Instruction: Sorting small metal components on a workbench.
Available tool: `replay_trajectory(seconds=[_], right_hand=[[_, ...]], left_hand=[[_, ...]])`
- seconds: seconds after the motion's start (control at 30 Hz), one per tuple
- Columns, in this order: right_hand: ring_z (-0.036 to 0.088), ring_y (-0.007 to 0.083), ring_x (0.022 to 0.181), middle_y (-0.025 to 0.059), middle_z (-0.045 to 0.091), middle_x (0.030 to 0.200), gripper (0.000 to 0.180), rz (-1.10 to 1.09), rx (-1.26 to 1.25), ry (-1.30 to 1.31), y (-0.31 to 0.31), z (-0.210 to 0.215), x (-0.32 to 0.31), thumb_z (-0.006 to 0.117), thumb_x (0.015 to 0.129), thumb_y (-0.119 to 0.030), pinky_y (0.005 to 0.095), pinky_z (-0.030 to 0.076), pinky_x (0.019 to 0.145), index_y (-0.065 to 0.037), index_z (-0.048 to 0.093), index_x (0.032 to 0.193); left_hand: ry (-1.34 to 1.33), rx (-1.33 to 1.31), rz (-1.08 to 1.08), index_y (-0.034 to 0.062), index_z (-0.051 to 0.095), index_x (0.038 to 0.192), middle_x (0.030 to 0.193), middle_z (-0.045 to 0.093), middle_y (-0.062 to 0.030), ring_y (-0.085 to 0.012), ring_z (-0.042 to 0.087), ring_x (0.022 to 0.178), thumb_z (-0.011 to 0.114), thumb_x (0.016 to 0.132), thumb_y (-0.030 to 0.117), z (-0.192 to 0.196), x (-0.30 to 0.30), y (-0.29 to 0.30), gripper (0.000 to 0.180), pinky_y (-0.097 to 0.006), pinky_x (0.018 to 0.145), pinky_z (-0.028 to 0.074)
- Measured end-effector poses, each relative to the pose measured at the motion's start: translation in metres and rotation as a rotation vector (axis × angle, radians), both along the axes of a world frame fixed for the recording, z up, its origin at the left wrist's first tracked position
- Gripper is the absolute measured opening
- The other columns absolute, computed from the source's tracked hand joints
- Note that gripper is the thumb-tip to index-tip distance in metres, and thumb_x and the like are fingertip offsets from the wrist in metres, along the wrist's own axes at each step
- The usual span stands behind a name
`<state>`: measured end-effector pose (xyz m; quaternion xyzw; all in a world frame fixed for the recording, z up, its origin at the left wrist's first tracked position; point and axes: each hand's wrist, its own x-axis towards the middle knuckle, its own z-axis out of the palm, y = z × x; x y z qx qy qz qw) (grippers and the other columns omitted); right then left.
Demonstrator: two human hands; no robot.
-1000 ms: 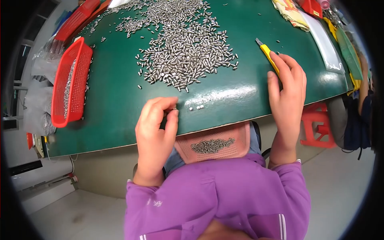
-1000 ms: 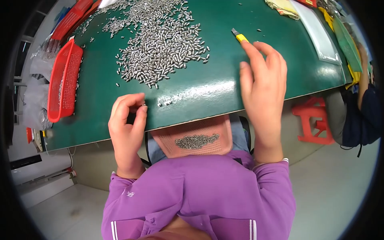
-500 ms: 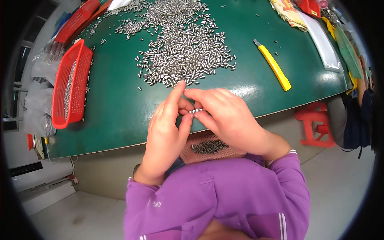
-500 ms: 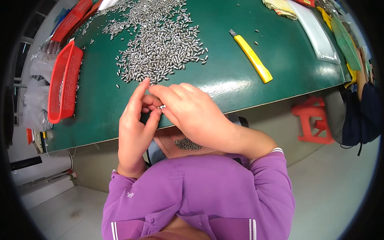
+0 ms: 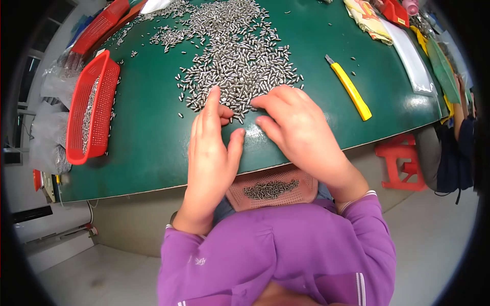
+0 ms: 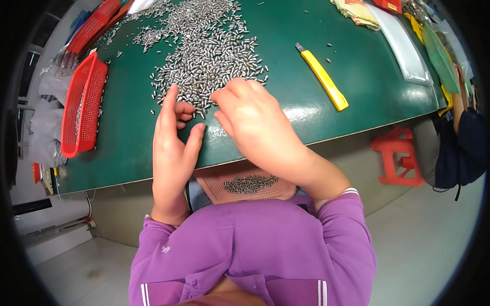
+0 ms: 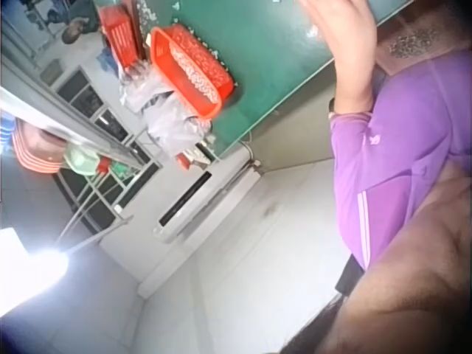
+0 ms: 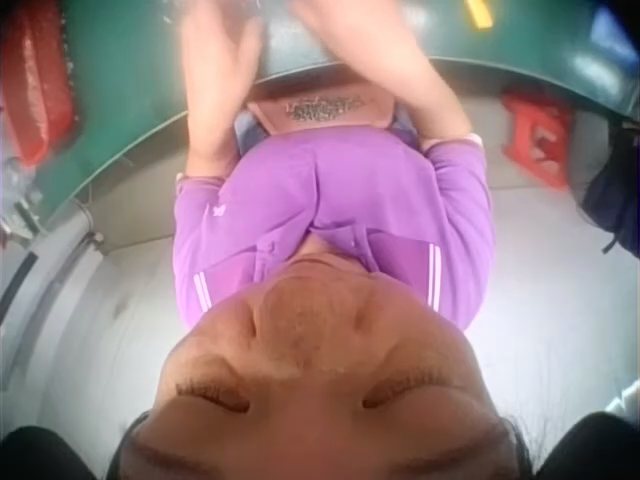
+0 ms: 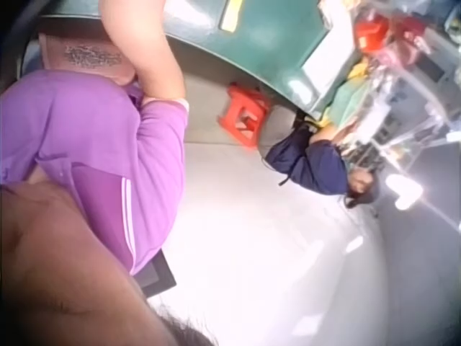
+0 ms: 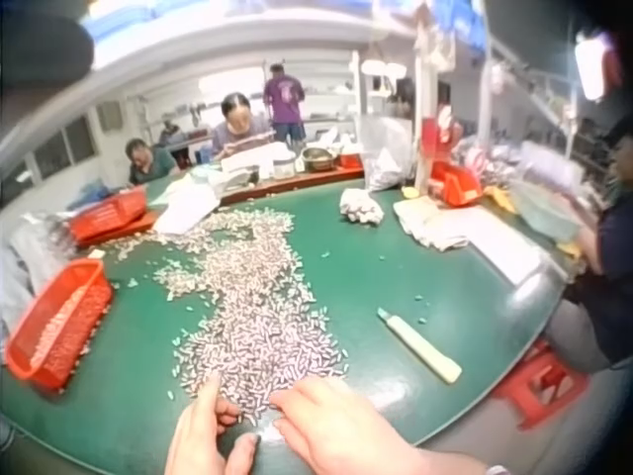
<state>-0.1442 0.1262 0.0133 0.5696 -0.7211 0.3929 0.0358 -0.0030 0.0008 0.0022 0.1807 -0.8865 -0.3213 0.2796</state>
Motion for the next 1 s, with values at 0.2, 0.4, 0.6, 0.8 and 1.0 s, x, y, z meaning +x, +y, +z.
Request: replay_trajectory(seconds=[0.2,0.4,0.6,0.8,1.0], right_hand=[[0.059,0.0354,0.092,0.0147,0.061,0.098,0.017,0.064,0.036,-0.046,-0.001,-0.007,0.004,0.069,0.085,-0.003,0.0452,0.050,0.082,-0.001,0.064,0.101],[0.060,0.0344,0.088,0.0124,0.061,0.095,0.017,0.090,-0.007,-0.138,0.005,-0.009,0.003,0.072,0.083,-0.005,0.0445,0.050,0.079,-0.003,0.065,0.098],[0.059,0.0318,0.084,0.0105,0.060,0.091,0.018,0.071,0.002,-0.120,0.002,-0.009,0.005,0.074,0.080,-0.005,0.0425,0.049,0.076,-0.005,0.065,0.096],[0.057,0.0302,0.081,0.0093,0.058,0.088,0.014,0.074,-0.021,-0.131,0.002,-0.011,0.004,0.072,0.081,-0.005,0.0412,0.049,0.073,-0.005,0.064,0.093],[0.057,0.0298,0.081,0.0091,0.058,0.088,0.012,0.085,-0.046,-0.111,0.003,-0.013,0.004,0.070,0.082,-0.003,0.0407,0.048,0.073,-0.005,0.065,0.093]], left_hand=[[0.030,0.068,-0.064,-0.0005,0.037,0.154,0.101,0.062,-0.0127,-0.0267,0.061,0.093,0.069,0.082,-0.010,-0.003,-0.004,0.003,0.080,-0.040,0.086,0.052],[0.070,0.125,-0.127,0.0001,0.039,0.154,0.099,0.063,-0.0114,-0.0246,0.062,0.091,0.066,0.082,-0.013,-0.006,0.001,0.002,0.077,-0.038,0.084,0.053],[0.054,0.135,-0.111,0.0006,0.040,0.153,0.098,0.064,-0.0103,-0.0231,0.062,0.090,0.066,0.082,-0.014,-0.004,0.001,0.005,0.077,-0.036,0.082,0.053],[0.053,0.118,-0.119,0.0009,0.041,0.153,0.097,0.064,-0.0097,-0.0223,0.062,0.089,0.065,0.081,-0.016,-0.007,0.002,0.004,0.077,-0.036,0.082,0.053],[0.070,0.130,-0.097,0.0032,0.042,0.154,0.097,0.064,-0.0027,-0.0110,0.059,0.092,0.062,0.084,-0.015,-0.007,0.001,0.006,0.075,-0.027,0.083,0.047]])
